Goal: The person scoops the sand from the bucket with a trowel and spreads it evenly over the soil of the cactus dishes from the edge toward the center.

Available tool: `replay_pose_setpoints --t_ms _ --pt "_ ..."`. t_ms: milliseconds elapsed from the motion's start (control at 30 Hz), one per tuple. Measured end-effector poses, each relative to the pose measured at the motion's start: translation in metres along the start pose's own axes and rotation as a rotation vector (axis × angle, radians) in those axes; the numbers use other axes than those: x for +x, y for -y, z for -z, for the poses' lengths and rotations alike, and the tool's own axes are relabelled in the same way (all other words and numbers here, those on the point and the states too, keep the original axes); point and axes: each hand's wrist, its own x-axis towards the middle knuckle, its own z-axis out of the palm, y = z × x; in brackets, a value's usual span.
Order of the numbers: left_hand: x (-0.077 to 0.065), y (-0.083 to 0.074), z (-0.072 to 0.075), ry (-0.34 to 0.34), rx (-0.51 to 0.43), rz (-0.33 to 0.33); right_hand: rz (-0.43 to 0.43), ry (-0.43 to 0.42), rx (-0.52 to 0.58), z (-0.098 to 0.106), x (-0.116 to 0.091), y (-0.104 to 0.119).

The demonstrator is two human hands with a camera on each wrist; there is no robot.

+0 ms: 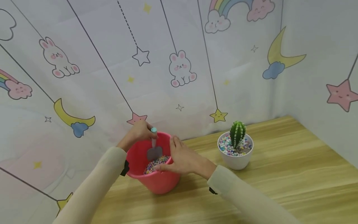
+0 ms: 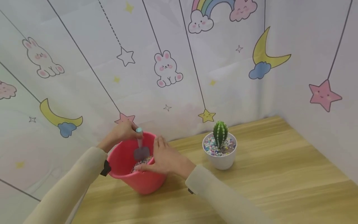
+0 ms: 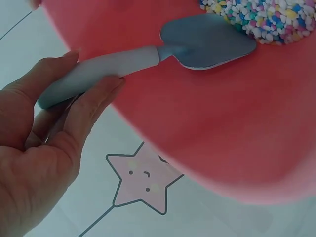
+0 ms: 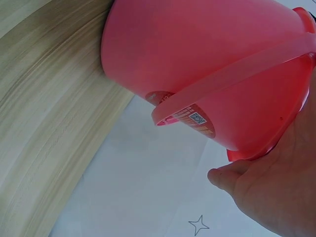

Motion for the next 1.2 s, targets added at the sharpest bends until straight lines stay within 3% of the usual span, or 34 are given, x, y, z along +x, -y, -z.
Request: replay_pose_setpoints --t_ms 233,500,833,1200 --pt "0.007 0.000 0.000 -0.013 -0.013 0.044 0.002 -0.002 -0.003 0.005 0.002 0.002" --pt "0.010 0.005 -0.006 -0.026 -0.095 0.100 0.017 -0.020 -0.003 0.009 0.001 0.001" --pt "0.008 0.009 -0.008 0.030 -0.045 0.131 0.011 -0.010 -0.012 0.002 0.000 0.004" --pt "0.011 0.012 -0.004 0.074 -0.113 0.143 0.006 -0.003 -0.002 0.003 -0.001 0.004"
